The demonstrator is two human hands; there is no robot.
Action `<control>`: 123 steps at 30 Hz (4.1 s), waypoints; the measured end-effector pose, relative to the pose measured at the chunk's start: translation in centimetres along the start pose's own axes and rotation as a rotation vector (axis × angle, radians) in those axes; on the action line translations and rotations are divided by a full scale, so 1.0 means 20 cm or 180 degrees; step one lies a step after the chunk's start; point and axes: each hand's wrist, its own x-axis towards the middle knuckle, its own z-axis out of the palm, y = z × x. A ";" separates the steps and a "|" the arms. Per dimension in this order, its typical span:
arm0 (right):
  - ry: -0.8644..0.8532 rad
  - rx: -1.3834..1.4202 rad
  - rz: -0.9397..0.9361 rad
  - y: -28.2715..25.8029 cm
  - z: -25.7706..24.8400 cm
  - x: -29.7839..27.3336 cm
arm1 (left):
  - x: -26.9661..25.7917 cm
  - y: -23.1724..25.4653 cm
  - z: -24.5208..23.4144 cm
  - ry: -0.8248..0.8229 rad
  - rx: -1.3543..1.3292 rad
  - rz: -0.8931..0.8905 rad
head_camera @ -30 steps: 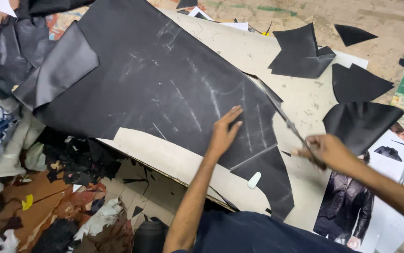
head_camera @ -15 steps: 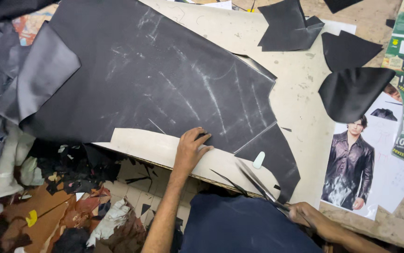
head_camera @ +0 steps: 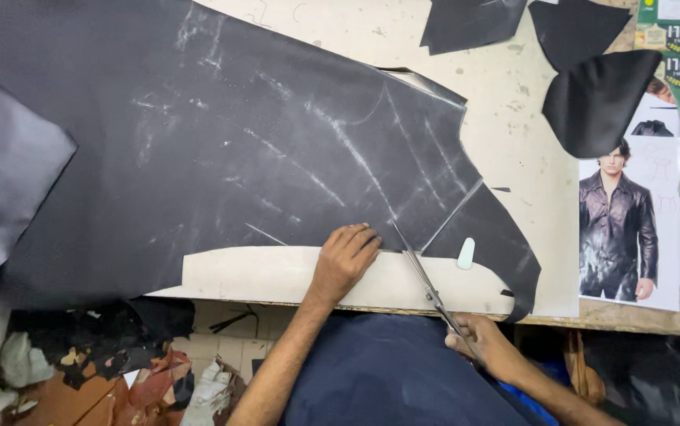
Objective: The person places a printed paper pattern on a large piece of black fabric, traces the pattern outline with chalk, and then uses shears to cut the fabric along the traced lines. The person handles the pattern, chalk, and shears to produce a cut fabric piece.
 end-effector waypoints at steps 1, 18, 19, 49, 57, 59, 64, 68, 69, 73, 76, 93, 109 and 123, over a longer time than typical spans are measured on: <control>0.0077 0.0104 0.0212 -0.01 0.02 -0.01 | 0.00 -0.01 0.01 0.0001 0.0035 0.0099; 0.0308 0.0727 0.0730 -0.07 0.04 -0.08 | -0.03 -0.07 0.05 -0.0074 0.0119 0.0569; 0.0258 0.0646 0.0653 -0.10 0.03 -0.06 | -0.02 -0.08 0.04 -0.0076 0.0112 0.0605; -0.0010 0.0530 0.0552 -0.34 -0.08 0.23 | 0.11 -0.10 -0.11 0.0057 -0.0266 0.0706; 0.0088 0.0211 0.0643 -0.46 -0.10 0.36 | 0.10 -0.09 -0.12 0.0041 -0.0399 0.0623; 0.0067 0.0304 0.0729 -0.47 -0.11 0.36 | 0.10 -0.09 -0.12 0.0049 -0.0405 0.0600; -0.0116 0.0229 0.0348 -0.49 -0.16 0.43 | 0.10 -0.08 -0.11 0.0087 -0.0437 0.0528; -0.0071 0.0014 0.0226 -0.52 -0.17 0.56 | 0.11 -0.08 -0.12 0.0079 -0.0429 0.0531; -0.0064 -0.0062 0.0228 -0.53 -0.17 0.57 | 0.11 -0.08 -0.13 0.0082 -0.0426 0.0528; 0.0043 -0.0118 0.0390 -0.57 -0.18 0.56 | 0.11 -0.07 -0.13 0.0103 -0.0402 0.0475; 0.0006 0.0039 0.0448 -0.62 -0.19 0.57 | 0.12 -0.07 -0.13 0.0097 -0.0377 0.0478; -0.0009 -0.0125 0.0237 -0.84 -0.18 0.76 | 0.13 -0.07 -0.16 0.0215 -0.0550 0.0390; 0.0089 0.0111 -0.0016 -0.91 -0.12 0.84 | 0.16 -0.04 -0.21 0.0658 -0.0743 0.0159; 0.0206 0.0071 -0.0201 -0.96 -0.10 0.84 | 0.16 -0.02 -0.32 0.1061 -0.0950 -0.0212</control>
